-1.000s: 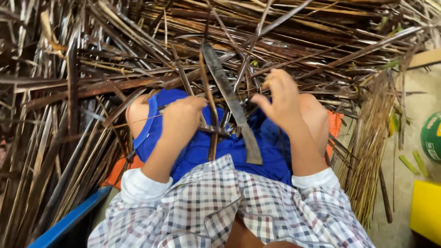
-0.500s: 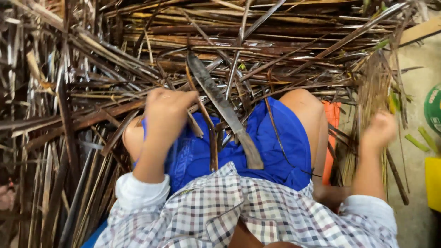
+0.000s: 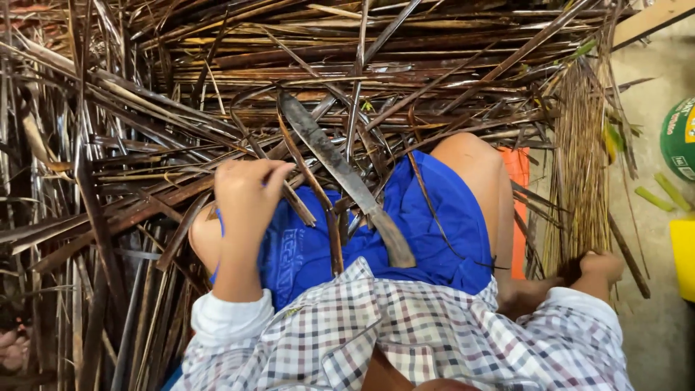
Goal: Stripping the leafy parts from palm leaf midribs using a machete
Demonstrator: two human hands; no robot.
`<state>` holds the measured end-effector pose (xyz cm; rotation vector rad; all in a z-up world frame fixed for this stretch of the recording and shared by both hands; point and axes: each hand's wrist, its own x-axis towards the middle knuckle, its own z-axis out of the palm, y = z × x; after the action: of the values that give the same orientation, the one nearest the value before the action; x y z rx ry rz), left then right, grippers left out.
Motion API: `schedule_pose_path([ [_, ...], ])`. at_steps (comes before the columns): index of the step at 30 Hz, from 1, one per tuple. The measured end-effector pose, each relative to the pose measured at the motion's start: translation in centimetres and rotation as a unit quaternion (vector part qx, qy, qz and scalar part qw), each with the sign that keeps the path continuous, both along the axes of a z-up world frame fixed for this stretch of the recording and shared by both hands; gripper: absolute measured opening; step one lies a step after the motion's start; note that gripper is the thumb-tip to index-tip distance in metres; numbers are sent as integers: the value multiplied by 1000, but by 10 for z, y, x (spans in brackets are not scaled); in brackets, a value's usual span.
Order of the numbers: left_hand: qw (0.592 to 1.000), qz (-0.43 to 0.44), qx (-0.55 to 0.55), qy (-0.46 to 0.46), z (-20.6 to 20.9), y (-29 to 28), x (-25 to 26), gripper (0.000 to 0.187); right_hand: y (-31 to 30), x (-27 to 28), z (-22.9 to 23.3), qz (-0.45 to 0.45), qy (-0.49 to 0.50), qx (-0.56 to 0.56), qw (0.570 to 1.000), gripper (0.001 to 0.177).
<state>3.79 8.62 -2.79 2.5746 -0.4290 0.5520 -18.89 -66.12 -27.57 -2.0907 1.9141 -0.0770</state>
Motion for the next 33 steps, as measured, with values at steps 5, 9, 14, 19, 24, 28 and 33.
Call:
schedule_pose_path([
  [5, 995, -50, -84, 36, -28, -23, 14, 61, 6, 50, 7, 168, 95, -81, 978, 41],
  [9, 958, -4, -200, 206, -104, -21, 36, 56, 14, 156, -9, 260, -115, -77, 956, 30],
  [14, 921, 53, -258, 288, -150, -13, 49, 44, 140, 309, 63, 596, -231, -132, 758, 20],
  [19, 924, 49, -261, 275, -162, -21, 57, 54, 259, 425, 84, 736, -147, -90, 654, 34],
  [24, 933, 24, -282, 222, -150, -24, 56, 51, 345, 462, 119, 741, 54, -9, 670, 71],
  [28, 924, 16, -252, 287, -139, -29, 53, 49, 356, 469, 112, 712, 91, -4, 696, 73],
  [33, 929, -3, -231, 290, -153, -30, 58, 48, 347, 477, 92, 708, 95, -76, 696, 60],
])
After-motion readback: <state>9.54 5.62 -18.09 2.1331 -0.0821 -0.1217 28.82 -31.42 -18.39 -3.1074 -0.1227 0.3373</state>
